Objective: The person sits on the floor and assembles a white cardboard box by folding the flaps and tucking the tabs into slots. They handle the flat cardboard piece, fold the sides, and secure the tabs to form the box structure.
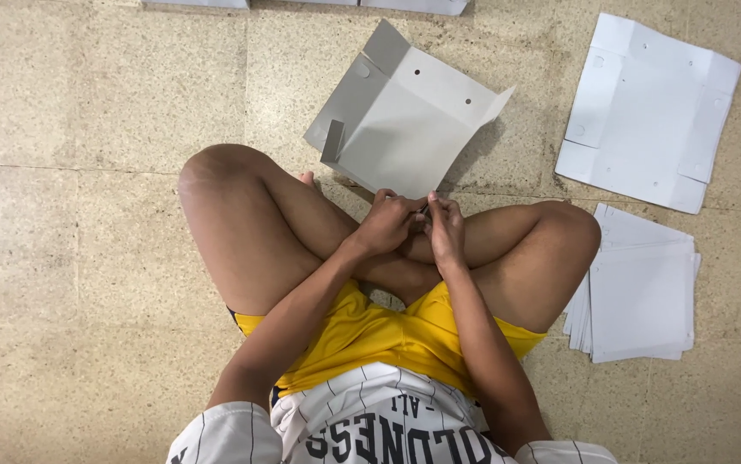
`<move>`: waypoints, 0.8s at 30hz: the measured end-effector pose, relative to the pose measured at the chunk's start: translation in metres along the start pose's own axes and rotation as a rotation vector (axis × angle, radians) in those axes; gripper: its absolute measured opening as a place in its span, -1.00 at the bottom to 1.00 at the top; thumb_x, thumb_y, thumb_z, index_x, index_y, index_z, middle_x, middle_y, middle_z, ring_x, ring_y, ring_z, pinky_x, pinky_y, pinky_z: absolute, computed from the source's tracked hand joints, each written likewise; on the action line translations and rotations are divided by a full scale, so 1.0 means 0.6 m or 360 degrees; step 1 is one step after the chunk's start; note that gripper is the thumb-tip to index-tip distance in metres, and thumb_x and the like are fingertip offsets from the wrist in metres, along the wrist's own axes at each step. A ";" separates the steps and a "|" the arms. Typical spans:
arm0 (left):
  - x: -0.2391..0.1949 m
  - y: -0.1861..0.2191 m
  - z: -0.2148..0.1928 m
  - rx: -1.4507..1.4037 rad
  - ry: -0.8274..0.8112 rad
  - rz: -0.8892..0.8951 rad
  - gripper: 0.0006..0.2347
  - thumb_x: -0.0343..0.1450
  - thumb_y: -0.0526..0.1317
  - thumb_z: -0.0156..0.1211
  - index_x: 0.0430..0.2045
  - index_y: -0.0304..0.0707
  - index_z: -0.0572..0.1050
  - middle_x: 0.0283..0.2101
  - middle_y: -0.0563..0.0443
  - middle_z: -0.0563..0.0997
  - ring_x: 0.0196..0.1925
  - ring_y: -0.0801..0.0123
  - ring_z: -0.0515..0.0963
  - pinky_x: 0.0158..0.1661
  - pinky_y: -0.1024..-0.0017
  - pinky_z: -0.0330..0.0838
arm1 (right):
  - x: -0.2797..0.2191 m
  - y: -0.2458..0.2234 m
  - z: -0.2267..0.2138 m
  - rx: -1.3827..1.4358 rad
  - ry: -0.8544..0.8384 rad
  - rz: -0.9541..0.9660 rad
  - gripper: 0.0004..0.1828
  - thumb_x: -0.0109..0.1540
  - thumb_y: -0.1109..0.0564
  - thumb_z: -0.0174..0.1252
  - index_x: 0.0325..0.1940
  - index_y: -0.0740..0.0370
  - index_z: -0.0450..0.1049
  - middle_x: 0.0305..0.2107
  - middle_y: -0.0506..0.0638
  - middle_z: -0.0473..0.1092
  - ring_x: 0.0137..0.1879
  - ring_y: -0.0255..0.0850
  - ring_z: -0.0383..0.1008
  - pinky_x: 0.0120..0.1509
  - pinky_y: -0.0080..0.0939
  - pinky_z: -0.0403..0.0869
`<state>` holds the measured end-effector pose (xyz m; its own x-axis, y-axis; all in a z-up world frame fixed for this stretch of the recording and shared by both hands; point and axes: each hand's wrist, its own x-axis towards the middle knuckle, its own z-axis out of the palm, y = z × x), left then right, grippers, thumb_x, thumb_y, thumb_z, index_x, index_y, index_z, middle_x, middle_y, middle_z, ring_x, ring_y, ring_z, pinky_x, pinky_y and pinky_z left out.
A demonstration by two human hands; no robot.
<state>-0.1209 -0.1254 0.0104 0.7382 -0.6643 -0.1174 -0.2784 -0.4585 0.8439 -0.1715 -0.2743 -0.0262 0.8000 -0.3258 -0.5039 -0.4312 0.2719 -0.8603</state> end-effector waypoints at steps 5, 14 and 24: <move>0.004 -0.013 0.014 0.0019 0.0080 -0.0005 -0.70 0.56 -0.24 0.01 0.15 -0.39 0.43 -0.16 -0.12 0.69 -0.04 0.19 0.66 0.25 0.01 0.08 | -0.007 -0.016 0.004 -0.0171 0.0023 -0.0001 -0.45 0.32 -0.23 0.26 0.04 0.30 0.41 -0.21 0.09 0.39 -0.06 -0.14 0.56 0.14 0.04 0.47; -0.001 0.015 -0.017 -0.0162 0.0108 -0.0077 -0.68 0.56 -0.24 -0.01 0.19 -0.38 0.40 -0.01 -0.19 0.66 0.02 0.10 0.65 0.27 0.01 0.03 | -0.010 -0.017 0.012 0.0114 -0.0023 -0.0046 -0.57 0.34 -0.09 0.23 0.04 0.31 0.36 -0.20 0.01 0.38 -0.05 -0.23 0.49 0.22 -0.03 0.47; 0.001 0.001 -0.004 -0.0156 0.0098 -0.0099 -0.69 0.55 -0.27 0.02 0.17 -0.43 0.41 -0.04 -0.26 0.66 0.01 0.01 0.65 0.25 -0.04 0.06 | -0.020 -0.031 0.024 -0.0337 0.0130 -0.0151 -0.67 0.35 -0.09 0.21 -0.32 0.19 0.61 -0.51 -0.01 0.50 -0.27 -0.37 0.47 -0.12 -0.38 0.43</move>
<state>-0.1189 -0.1248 0.0123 0.7891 -0.5978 -0.1411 -0.1721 -0.4357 0.8835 -0.1668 -0.2626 -0.0029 0.8085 -0.4153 -0.4170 -0.4403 0.0433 -0.8968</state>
